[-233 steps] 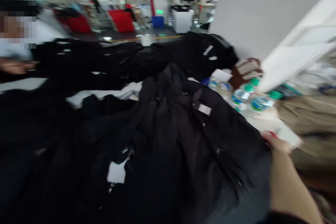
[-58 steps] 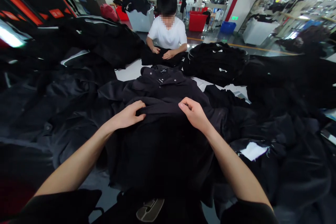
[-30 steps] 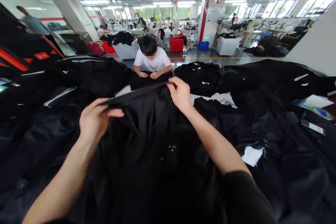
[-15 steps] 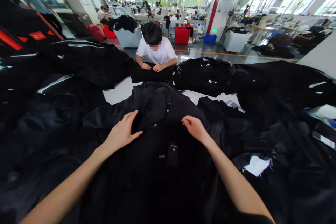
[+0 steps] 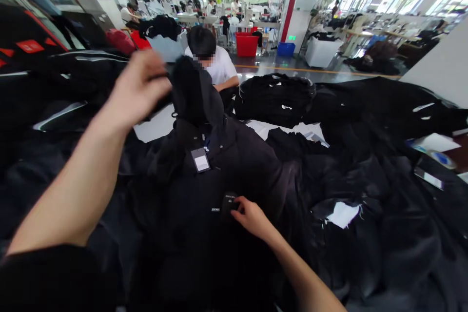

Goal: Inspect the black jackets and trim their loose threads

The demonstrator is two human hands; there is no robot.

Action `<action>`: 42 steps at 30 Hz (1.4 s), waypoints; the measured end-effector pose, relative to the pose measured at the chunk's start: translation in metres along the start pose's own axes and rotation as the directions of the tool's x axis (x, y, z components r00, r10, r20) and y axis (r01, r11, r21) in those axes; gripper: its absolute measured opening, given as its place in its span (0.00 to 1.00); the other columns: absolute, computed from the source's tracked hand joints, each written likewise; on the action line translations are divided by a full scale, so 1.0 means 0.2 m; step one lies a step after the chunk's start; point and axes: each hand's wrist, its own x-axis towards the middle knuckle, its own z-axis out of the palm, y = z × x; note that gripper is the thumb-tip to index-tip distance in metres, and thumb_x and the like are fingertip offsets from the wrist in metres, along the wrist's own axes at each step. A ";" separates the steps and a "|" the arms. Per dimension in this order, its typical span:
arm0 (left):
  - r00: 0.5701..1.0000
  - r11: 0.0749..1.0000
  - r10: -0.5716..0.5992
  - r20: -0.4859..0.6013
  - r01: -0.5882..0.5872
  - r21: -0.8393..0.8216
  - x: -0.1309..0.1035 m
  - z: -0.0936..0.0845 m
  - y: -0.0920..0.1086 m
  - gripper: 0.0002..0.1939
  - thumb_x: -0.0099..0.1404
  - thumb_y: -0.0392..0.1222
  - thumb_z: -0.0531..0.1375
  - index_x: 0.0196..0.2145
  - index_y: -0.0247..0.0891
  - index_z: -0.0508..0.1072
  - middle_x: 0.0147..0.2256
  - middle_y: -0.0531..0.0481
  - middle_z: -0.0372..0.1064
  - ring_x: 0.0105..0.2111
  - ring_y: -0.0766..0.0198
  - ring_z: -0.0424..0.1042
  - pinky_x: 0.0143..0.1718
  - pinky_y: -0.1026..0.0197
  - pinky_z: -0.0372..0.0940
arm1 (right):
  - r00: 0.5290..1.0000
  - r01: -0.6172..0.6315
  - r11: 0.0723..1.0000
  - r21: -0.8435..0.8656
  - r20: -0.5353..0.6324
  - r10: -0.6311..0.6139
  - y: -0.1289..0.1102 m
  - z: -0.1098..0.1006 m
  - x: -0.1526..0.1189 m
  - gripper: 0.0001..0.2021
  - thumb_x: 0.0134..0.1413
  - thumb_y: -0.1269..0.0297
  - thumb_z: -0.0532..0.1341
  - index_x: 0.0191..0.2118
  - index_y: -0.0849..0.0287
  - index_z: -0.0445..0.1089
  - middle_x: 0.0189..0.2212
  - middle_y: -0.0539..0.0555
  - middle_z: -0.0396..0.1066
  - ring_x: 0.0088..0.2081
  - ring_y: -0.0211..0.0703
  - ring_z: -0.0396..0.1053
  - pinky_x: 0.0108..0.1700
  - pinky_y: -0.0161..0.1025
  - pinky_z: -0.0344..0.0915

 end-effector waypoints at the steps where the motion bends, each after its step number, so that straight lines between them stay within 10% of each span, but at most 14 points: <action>1: 0.976 0.992 0.087 0.199 -0.103 0.070 -0.18 0.06 0.04 0.23 0.66 0.46 0.56 0.58 0.44 0.65 0.60 0.48 0.62 0.58 0.58 0.65 0.57 0.56 0.64 | 0.995 -0.018 0.999 0.051 0.098 0.013 0.00 0.00 -0.01 0.09 0.58 0.63 0.57 0.41 0.59 0.72 0.27 0.51 0.74 0.28 0.39 0.70 0.32 0.35 0.64; 3: 0.803 0.953 0.023 0.596 -0.198 0.230 -0.61 0.21 0.06 0.28 0.65 0.47 0.58 0.61 0.42 0.63 0.59 0.43 0.64 0.56 0.50 0.67 0.57 0.48 0.64 | 0.978 -0.041 0.994 0.106 0.206 0.018 -0.01 -0.02 -0.02 0.10 0.59 0.62 0.56 0.38 0.60 0.72 0.25 0.50 0.73 0.26 0.38 0.70 0.30 0.34 0.63; 5: 0.610 0.892 -0.209 0.765 -0.201 0.404 -0.99 0.33 0.02 0.39 0.58 0.46 0.64 0.65 0.34 0.58 0.58 0.33 0.63 0.52 0.42 0.70 0.48 0.44 0.69 | 0.992 -0.043 0.997 0.058 0.125 0.035 -0.01 -0.04 -0.04 0.17 0.58 0.59 0.59 0.51 0.59 0.67 0.34 0.53 0.74 0.28 0.39 0.71 0.33 0.36 0.66; 9: 0.630 0.804 -0.481 0.610 0.037 0.594 -1.33 0.36 -0.16 0.29 0.64 0.39 0.55 0.62 0.29 0.61 0.48 0.30 0.72 0.47 0.40 0.73 0.42 0.45 0.70 | 0.992 -0.087 0.986 -0.142 -0.104 0.072 -0.04 0.02 -0.04 0.41 0.53 0.54 0.64 0.67 0.57 0.46 0.55 0.64 0.63 0.37 0.44 0.73 0.44 0.44 0.68; 14: 0.715 0.754 -0.583 0.386 0.653 -0.071 -1.21 0.07 -0.24 0.18 0.62 0.52 0.58 0.43 0.37 0.74 0.39 0.44 0.77 0.39 0.51 0.77 0.39 0.56 0.71 | 0.989 -0.046 0.946 -0.320 -0.145 -0.001 -0.05 0.19 -0.03 0.37 0.53 0.59 0.64 0.66 0.57 0.49 0.54 0.64 0.61 0.43 0.50 0.72 0.42 0.44 0.68; 19: 0.729 0.553 -0.664 0.165 0.628 -0.547 -1.00 -0.09 -0.15 0.20 0.54 0.49 0.65 0.44 0.41 0.76 0.35 0.50 0.78 0.34 0.57 0.77 0.36 0.60 0.72 | 0.983 0.108 0.965 -0.239 -0.122 -0.140 -0.04 0.13 -0.07 0.25 0.54 0.71 0.59 0.59 0.57 0.60 0.39 0.54 0.68 0.37 0.43 0.70 0.42 0.41 0.69; 24: 0.870 0.776 -0.409 0.276 0.490 -0.396 -0.80 -0.02 -0.06 0.19 0.54 0.51 0.66 0.41 0.39 0.80 0.39 0.48 0.79 0.40 0.54 0.77 0.46 0.58 0.71 | 0.799 0.388 0.874 -0.292 -0.366 -0.477 -0.25 -0.01 0.12 0.29 0.55 0.62 0.62 0.62 0.56 0.57 0.57 0.64 0.60 0.60 0.54 0.57 0.60 0.53 0.59; 31: 0.926 0.939 -0.288 0.244 0.323 -0.116 -0.66 -0.03 -0.10 0.20 0.57 0.57 0.63 0.39 0.38 0.81 0.41 0.47 0.78 0.43 0.50 0.75 0.48 0.56 0.69 | 0.915 0.363 0.930 0.057 -0.212 -0.344 -0.48 -0.10 0.44 0.12 0.58 0.60 0.56 0.30 0.61 0.72 0.28 0.51 0.71 0.33 0.41 0.68 0.39 0.36 0.62; 38: 0.962 0.981 -0.180 0.206 0.192 -0.041 -0.63 -0.21 -0.05 0.18 0.60 0.54 0.60 0.38 0.38 0.79 0.40 0.48 0.77 0.42 0.52 0.74 0.47 0.57 0.68 | 0.825 0.497 0.748 0.440 -0.508 -0.250 -0.66 -0.22 0.32 0.18 0.52 0.52 0.61 0.21 0.59 0.59 0.20 0.46 0.55 0.25 0.35 0.54 0.27 0.33 0.52; 42: 0.885 0.991 -0.134 0.447 0.114 0.071 -0.62 -0.31 -0.08 0.17 0.55 0.47 0.59 0.42 0.41 0.76 0.39 0.49 0.75 0.38 0.55 0.74 0.42 0.60 0.69 | 0.786 0.510 0.771 0.382 -0.571 -0.237 -0.74 -0.27 0.29 0.18 0.52 0.56 0.60 0.19 0.57 0.54 0.19 0.46 0.51 0.24 0.35 0.51 0.25 0.33 0.50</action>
